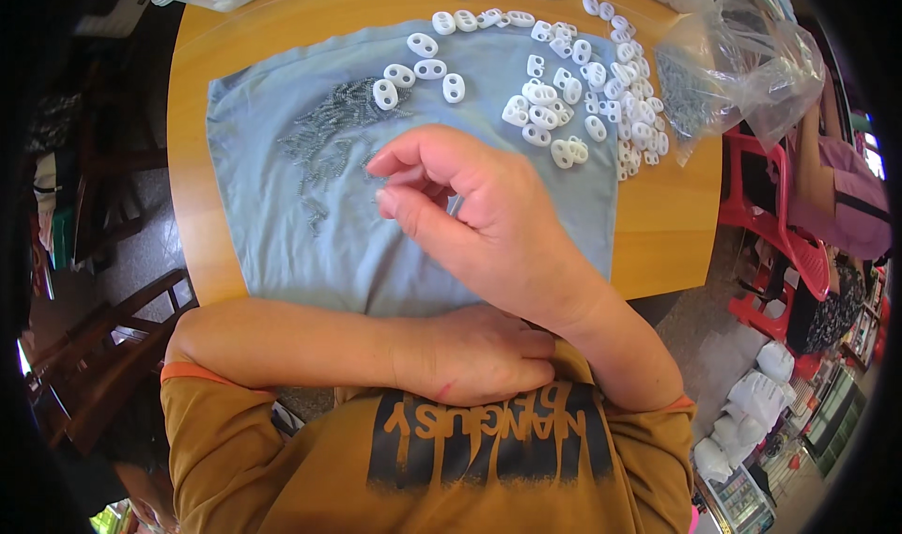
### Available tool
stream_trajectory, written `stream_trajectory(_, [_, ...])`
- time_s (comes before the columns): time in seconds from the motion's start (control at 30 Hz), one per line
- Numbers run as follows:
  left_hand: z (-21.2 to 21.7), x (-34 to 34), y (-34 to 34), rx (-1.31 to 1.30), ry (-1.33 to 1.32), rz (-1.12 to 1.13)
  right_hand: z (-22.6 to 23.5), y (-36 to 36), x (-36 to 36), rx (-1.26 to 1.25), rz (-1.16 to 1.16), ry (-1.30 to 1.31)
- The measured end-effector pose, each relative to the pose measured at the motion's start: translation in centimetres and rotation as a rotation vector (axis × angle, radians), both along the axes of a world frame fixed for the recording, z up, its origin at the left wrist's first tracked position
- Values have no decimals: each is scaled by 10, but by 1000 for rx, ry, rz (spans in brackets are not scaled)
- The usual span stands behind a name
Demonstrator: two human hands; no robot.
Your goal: The person assembles small white plastic components by inserting metal pins into the holes of a larger casing by hand, picking the parts up from containers and placing the finished items on a blue cloth.
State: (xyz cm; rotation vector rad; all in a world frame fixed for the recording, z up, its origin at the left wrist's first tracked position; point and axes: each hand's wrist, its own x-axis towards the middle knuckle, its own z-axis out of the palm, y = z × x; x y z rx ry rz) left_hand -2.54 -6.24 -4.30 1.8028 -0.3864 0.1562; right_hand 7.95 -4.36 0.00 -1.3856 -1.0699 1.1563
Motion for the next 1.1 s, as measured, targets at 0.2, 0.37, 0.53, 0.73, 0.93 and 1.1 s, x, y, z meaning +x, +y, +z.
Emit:
stream_trajectory(0.2, [11,3,5,-202,305,-69,5,-4,4,43,44,11])
stream_trajectory(0.37, [12,4,14,-237,-107,130,2,-21,21,90,-8,70])
stream_trajectory(0.53, [35,0,30,-355,-57,386,-1,-36,39,61,-194,331])
stream_trajectory(0.73, [51,9,51,-852,113,785,5,-44,43,216,-224,376])
stream_trajectory(0.93, [42,14,55,-937,167,731,1,-52,45,333,-246,97])
stream_trajectory(1.1, [38,15,57,-900,180,751,-2,-52,45,317,-245,98])
